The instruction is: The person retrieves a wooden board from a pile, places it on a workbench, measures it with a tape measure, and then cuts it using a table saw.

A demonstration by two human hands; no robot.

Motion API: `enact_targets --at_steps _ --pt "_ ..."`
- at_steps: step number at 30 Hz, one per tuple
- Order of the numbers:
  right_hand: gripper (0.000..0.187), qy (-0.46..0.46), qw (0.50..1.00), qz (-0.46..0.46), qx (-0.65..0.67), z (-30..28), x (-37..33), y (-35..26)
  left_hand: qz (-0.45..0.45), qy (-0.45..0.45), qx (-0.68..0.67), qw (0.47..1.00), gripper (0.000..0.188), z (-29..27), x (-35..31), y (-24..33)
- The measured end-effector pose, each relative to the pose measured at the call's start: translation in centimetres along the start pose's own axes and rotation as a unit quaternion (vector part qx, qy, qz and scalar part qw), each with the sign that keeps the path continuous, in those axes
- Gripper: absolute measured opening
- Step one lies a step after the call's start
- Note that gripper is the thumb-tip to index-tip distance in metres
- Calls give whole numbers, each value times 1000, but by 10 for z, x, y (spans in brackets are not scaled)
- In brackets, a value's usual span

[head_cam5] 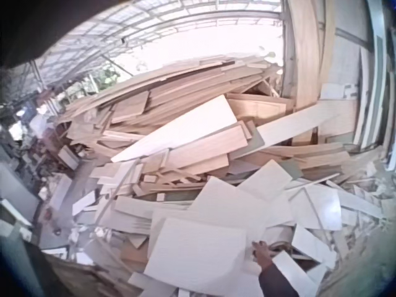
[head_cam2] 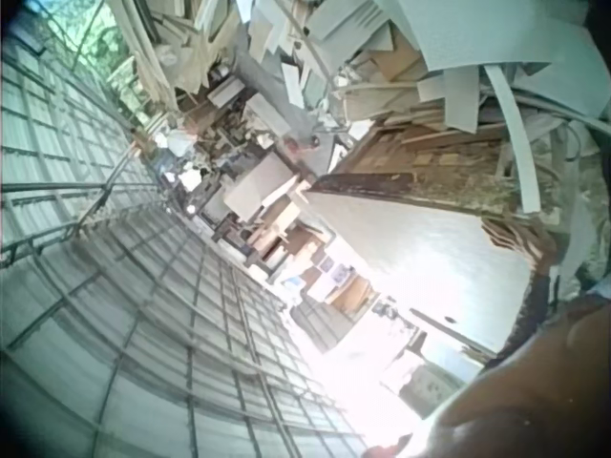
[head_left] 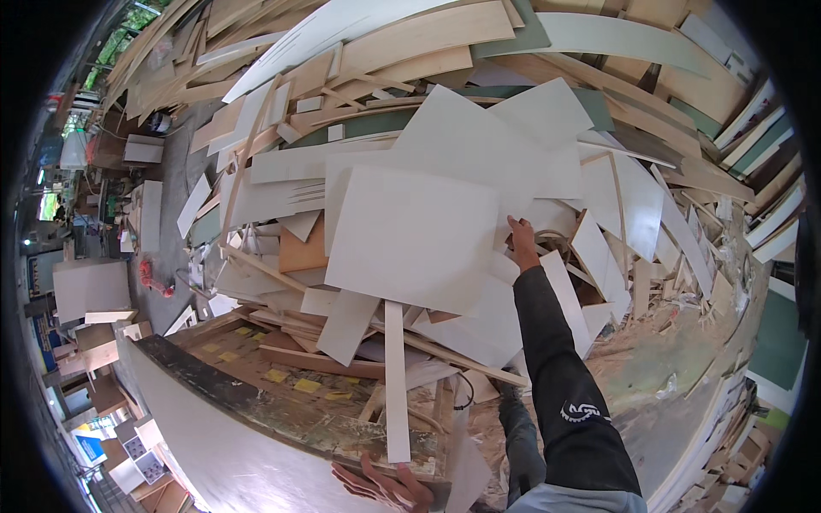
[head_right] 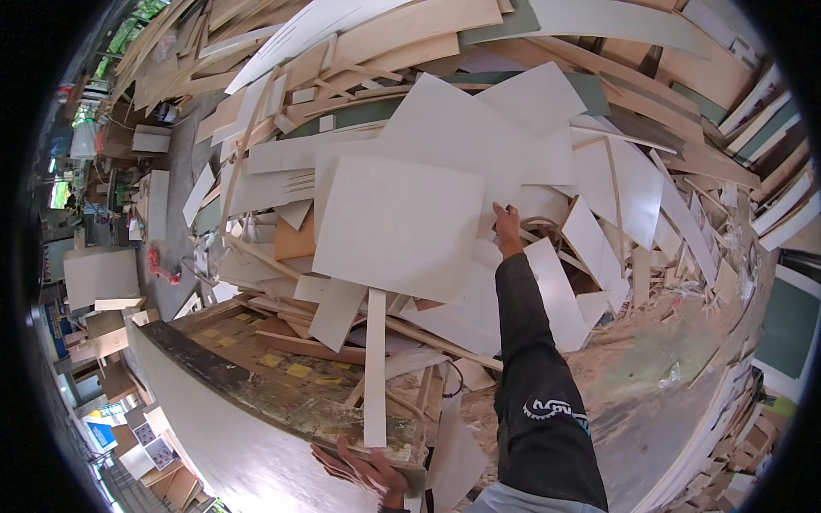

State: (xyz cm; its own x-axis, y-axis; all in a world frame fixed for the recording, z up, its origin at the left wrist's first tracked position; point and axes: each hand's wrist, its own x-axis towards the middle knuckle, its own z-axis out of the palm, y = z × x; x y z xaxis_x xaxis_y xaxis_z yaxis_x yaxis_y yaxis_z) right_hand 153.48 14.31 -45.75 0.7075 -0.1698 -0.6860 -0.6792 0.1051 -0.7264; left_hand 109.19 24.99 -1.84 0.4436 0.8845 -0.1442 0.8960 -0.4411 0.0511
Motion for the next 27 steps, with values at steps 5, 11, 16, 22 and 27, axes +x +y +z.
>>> enact_targets --at_steps 5,11,16,22,27 --pt "52 28 998 -16 -60 -5 -3 -49 14 6 -16 1000 68 2 2 -2" --pt "61 126 951 -279 -40 -26 -37 -140 39 20 -23 999 65 -7 2 -7" --pt "57 232 875 -375 -201 -111 -93 -212 55 34 -15 998 65 -3 -3 -15" --pt "55 276 786 -521 -187 -233 -236 -272 58 50 -26 997 66 6 -9 -19" --pt "46 194 847 -482 -111 -329 -362 -291 76 111 -126 983 62 8 -16 -22"
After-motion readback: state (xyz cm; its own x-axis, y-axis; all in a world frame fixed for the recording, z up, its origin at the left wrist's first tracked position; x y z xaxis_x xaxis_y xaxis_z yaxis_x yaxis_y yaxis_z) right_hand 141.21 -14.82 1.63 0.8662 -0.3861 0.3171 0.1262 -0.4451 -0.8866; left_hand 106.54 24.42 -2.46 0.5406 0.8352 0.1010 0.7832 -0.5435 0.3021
